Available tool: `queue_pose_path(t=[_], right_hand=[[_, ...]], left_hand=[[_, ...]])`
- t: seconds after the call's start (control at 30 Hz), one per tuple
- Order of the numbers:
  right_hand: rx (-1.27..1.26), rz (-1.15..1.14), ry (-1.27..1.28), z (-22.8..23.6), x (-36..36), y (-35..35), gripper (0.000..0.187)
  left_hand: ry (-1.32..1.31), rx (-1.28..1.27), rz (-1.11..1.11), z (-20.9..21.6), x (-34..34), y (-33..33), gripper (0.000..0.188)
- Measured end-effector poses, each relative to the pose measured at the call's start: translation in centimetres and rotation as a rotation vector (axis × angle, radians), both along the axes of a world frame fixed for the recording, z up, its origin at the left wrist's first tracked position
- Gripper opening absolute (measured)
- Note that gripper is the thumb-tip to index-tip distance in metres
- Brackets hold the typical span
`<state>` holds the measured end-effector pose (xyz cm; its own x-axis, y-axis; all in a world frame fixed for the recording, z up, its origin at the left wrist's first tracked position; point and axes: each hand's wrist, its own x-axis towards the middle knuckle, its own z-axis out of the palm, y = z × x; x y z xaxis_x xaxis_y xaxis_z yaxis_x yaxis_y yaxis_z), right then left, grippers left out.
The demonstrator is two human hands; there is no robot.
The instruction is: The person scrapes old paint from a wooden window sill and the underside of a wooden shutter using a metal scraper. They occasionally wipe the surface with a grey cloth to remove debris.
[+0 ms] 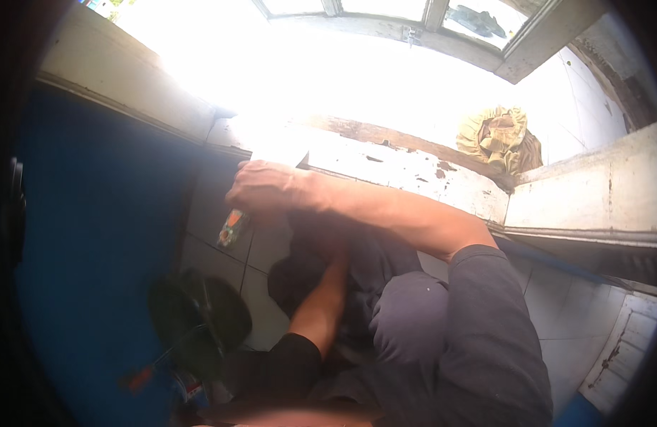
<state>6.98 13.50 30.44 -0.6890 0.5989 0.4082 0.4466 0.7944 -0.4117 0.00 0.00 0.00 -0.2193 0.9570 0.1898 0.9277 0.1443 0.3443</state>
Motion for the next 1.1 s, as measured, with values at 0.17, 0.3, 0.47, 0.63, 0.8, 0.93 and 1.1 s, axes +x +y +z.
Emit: queue_pose_path(t=[0.17, 0.3, 0.47, 0.63, 0.8, 0.93, 1.1], right_hand=[[0.01, -0.246, 0.113, -4.4, 11.7, 8.6, 0.009], [0.171, -0.279, 0.328, 4.0, 13.6, 5.6, 0.014], [0.009, -0.298, 0.07, 2.1, 5.7, 4.0, 0.027], [-0.286, 0.002, 0.487, -8.2, 6.7, 11.3, 0.024], [-0.428, 0.401, 0.897, -2.3, 14.2, 17.9, 0.014], [-0.079, -0.2, 0.24, 0.4, 0.9, 8.3, 0.021], [0.184, -0.203, 0.074, 0.1, 4.3, 8.2, 0.025]], left_hand=[[-0.091, -0.003, -0.004, 0.3, 0.4, 1.1, 0.073], [-0.769, -0.047, -0.234, 3.2, -4.4, 1.0, 0.055], [-0.246, -0.055, -0.161, 5.5, -6.2, -5.1, 0.051], [-0.052, -0.141, -0.307, 5.5, -5.7, -8.4, 0.066], [-0.067, -0.138, -0.279, 5.1, -6.2, -10.5, 0.078], [-0.097, -0.221, -0.158, 3.5, -8.2, -13.5, 0.083], [-0.101, -0.14, -0.309, 4.8, -5.3, -10.2, 0.083]])
